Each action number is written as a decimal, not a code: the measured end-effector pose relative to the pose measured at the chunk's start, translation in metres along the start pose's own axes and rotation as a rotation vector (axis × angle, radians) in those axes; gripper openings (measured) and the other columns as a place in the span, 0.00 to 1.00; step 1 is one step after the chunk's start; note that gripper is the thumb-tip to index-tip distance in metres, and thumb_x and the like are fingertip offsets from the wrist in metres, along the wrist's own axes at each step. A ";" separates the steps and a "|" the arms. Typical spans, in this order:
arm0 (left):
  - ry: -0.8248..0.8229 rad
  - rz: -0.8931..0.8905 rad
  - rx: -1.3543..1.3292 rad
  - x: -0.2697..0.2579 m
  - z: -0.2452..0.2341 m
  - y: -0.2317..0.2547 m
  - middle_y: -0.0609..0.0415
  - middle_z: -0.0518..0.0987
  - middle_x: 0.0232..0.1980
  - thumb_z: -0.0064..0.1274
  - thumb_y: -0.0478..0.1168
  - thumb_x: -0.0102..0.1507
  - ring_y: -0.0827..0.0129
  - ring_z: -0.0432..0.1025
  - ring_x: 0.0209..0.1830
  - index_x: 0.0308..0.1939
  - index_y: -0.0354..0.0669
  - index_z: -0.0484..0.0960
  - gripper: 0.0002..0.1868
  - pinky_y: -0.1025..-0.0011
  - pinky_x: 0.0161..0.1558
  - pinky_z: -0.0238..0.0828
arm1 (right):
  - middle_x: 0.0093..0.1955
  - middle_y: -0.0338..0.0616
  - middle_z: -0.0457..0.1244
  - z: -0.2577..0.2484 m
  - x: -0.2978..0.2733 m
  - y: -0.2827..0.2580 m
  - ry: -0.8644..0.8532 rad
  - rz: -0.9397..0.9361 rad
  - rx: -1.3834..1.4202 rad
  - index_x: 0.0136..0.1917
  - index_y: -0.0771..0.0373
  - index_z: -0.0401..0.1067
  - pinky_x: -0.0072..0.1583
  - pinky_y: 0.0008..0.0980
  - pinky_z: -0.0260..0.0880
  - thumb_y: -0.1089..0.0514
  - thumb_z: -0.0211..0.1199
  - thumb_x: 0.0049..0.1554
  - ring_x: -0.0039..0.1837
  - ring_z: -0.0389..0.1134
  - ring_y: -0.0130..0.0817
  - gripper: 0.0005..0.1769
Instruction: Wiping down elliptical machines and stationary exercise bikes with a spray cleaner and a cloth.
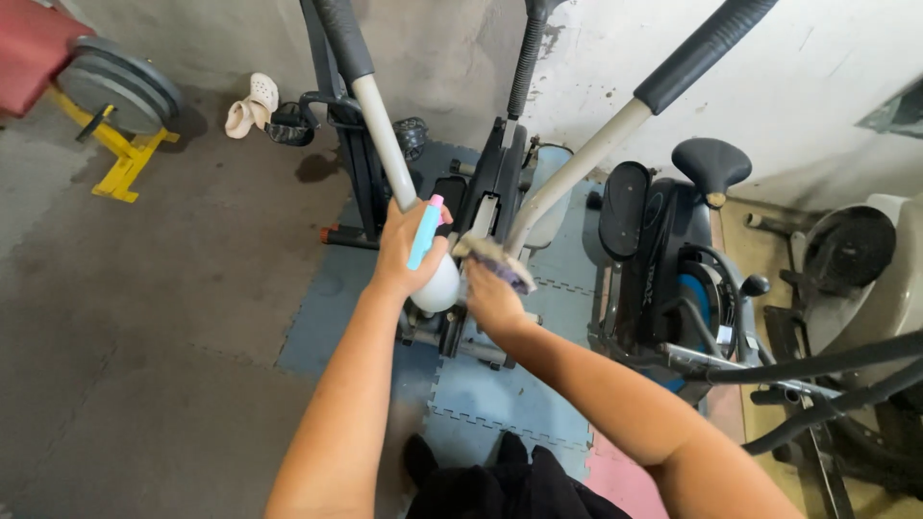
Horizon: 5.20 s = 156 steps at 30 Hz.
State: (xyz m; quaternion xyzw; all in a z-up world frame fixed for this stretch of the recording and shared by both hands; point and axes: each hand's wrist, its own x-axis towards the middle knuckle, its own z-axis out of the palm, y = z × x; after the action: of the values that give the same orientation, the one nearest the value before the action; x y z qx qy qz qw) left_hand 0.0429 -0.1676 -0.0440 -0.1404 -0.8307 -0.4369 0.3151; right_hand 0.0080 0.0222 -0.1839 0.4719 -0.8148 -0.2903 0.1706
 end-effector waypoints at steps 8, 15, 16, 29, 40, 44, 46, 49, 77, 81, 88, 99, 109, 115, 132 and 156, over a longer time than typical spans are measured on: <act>-0.017 0.063 -0.052 -0.001 -0.008 -0.004 0.50 0.76 0.39 0.51 0.31 0.53 0.45 0.66 0.51 0.41 0.43 0.77 0.12 0.54 0.54 0.67 | 0.75 0.59 0.55 -0.118 0.004 0.066 -0.346 0.072 -0.408 0.72 0.63 0.63 0.74 0.57 0.39 0.45 0.49 0.56 0.77 0.51 0.59 0.35; -0.042 0.074 -0.118 -0.001 -0.017 -0.012 0.47 0.73 0.36 0.52 0.32 0.54 0.44 0.66 0.50 0.40 0.45 0.78 0.11 0.54 0.53 0.68 | 0.55 0.42 0.71 -0.067 0.035 0.061 -0.573 -0.087 -0.192 0.58 0.59 0.79 0.60 0.62 0.64 0.53 0.57 0.61 0.59 0.71 0.49 0.17; -0.047 0.073 -0.123 -0.002 -0.018 -0.013 0.47 0.73 0.36 0.52 0.32 0.54 0.44 0.66 0.50 0.40 0.45 0.78 0.11 0.54 0.53 0.68 | 0.55 0.42 0.71 -0.053 0.036 0.056 -0.579 -0.085 -0.189 0.58 0.59 0.79 0.60 0.62 0.64 0.53 0.57 0.61 0.59 0.71 0.49 0.17; -0.068 0.045 -0.174 -0.003 -0.018 -0.021 0.44 0.75 0.42 0.54 0.35 0.53 0.44 0.68 0.53 0.43 0.46 0.79 0.13 0.55 0.57 0.68 | 0.51 0.38 0.72 0.070 0.045 -0.019 -0.644 0.003 -0.052 0.54 0.54 0.82 0.54 0.56 0.67 0.49 0.60 0.60 0.54 0.73 0.47 0.15; -0.126 -0.057 -0.232 -0.001 -0.023 -0.016 0.43 0.71 0.46 0.51 0.34 0.53 0.52 0.69 0.43 0.44 0.44 0.80 0.15 0.62 0.51 0.71 | 0.53 0.43 0.72 0.133 0.045 -0.071 -0.687 -0.117 -0.106 0.56 0.59 0.80 0.50 0.67 0.69 0.50 0.57 0.61 0.53 0.73 0.54 0.18; -0.074 0.004 -0.265 0.002 -0.026 -0.011 0.44 0.70 0.48 0.53 0.34 0.56 0.53 0.69 0.46 0.47 0.43 0.79 0.15 0.64 0.53 0.70 | 0.52 0.49 0.72 0.146 0.045 -0.087 -0.667 -0.130 -0.095 0.56 0.60 0.81 0.50 0.68 0.68 0.48 0.55 0.62 0.52 0.73 0.55 0.20; -0.075 0.007 -0.261 0.001 -0.026 -0.011 0.46 0.71 0.47 0.53 0.34 0.57 0.54 0.69 0.47 0.48 0.43 0.80 0.14 0.64 0.55 0.70 | 0.51 0.52 0.72 0.151 0.043 -0.096 -0.683 -0.157 -0.077 0.56 0.61 0.80 0.49 0.68 0.68 0.49 0.54 0.62 0.51 0.73 0.56 0.20; -0.136 -0.072 -0.310 0.004 -0.027 -0.012 0.45 0.70 0.48 0.52 0.33 0.57 0.54 0.69 0.47 0.47 0.43 0.79 0.14 0.64 0.53 0.71 | 0.51 0.52 0.72 0.163 0.044 -0.103 -0.654 -0.144 -0.121 0.56 0.63 0.81 0.48 0.67 0.68 0.51 0.57 0.60 0.52 0.73 0.55 0.19; -0.326 0.097 -0.333 0.014 -0.056 -0.039 0.42 0.75 0.46 0.52 0.35 0.56 0.45 0.69 0.52 0.47 0.41 0.81 0.14 0.57 0.55 0.71 | 0.49 0.48 0.71 0.100 0.009 -0.136 -0.202 0.784 1.055 0.53 0.54 0.79 0.56 0.45 0.70 0.59 0.61 0.50 0.56 0.71 0.46 0.17; -0.331 0.164 -0.369 0.020 -0.062 -0.045 0.31 0.71 0.51 0.54 0.36 0.55 0.39 0.68 0.50 0.47 0.39 0.80 0.16 0.53 0.54 0.68 | 0.45 0.48 0.70 0.132 -0.033 -0.145 0.089 1.623 1.686 0.57 0.61 0.75 0.50 0.45 0.70 0.62 0.64 0.54 0.47 0.70 0.43 0.16; -0.323 0.205 -0.357 0.010 -0.050 -0.063 0.31 0.71 0.50 0.55 0.35 0.55 0.34 0.66 0.54 0.48 0.41 0.81 0.17 0.51 0.57 0.68 | 0.50 0.47 0.70 0.046 -0.074 -0.036 0.782 1.906 2.472 0.56 0.58 0.74 0.52 0.49 0.76 0.52 0.57 0.62 0.50 0.73 0.43 0.13; -0.357 0.190 -0.356 0.013 -0.054 -0.062 0.29 0.71 0.50 0.55 0.37 0.52 0.37 0.66 0.52 0.46 0.40 0.80 0.17 0.52 0.54 0.67 | 0.66 0.57 0.63 -0.142 0.030 0.129 1.304 1.580 1.401 0.74 0.71 0.59 0.69 0.46 0.65 0.36 0.55 0.68 0.69 0.65 0.49 0.38; -0.335 0.222 -0.280 0.011 -0.049 -0.063 0.35 0.74 0.42 0.55 0.36 0.52 0.36 0.66 0.51 0.43 0.40 0.79 0.15 0.50 0.56 0.66 | 0.52 0.55 0.71 -0.121 0.074 0.087 1.087 1.798 0.704 0.68 0.67 0.61 0.55 0.44 0.73 0.50 0.70 0.59 0.54 0.74 0.47 0.32; -0.247 0.194 -0.323 0.010 -0.044 -0.059 0.24 0.69 0.52 0.54 0.36 0.51 0.36 0.66 0.49 0.48 0.39 0.80 0.20 0.51 0.54 0.67 | 0.36 0.38 0.64 -0.075 0.032 0.098 1.144 1.410 1.912 0.56 0.64 0.71 0.36 0.33 0.68 0.32 0.55 0.67 0.34 0.67 0.30 0.30; -0.257 0.190 -0.280 0.008 -0.057 -0.046 0.31 0.66 0.60 0.58 0.35 0.53 0.36 0.64 0.64 0.43 0.44 0.83 0.14 0.52 0.63 0.64 | 0.41 0.47 0.67 -0.043 0.019 0.087 0.990 1.722 1.348 0.53 0.71 0.77 0.45 0.35 0.68 0.38 0.52 0.73 0.42 0.66 0.33 0.32; -0.687 0.067 -0.133 -0.017 -0.108 -0.037 0.40 0.81 0.37 0.54 0.41 0.53 0.41 0.75 0.41 0.38 0.40 0.81 0.12 0.50 0.43 0.73 | 0.62 0.50 0.68 -0.168 0.060 -0.034 1.045 1.097 2.874 0.67 0.66 0.68 0.68 0.45 0.68 0.51 0.53 0.59 0.63 0.70 0.44 0.25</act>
State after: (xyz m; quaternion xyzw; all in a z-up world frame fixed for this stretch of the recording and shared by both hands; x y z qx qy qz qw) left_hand 0.0804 -0.2760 -0.0334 -0.3266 -0.8530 -0.4065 0.0215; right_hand 0.0935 -0.0953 -0.0749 0.0561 0.3172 -0.9444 0.0664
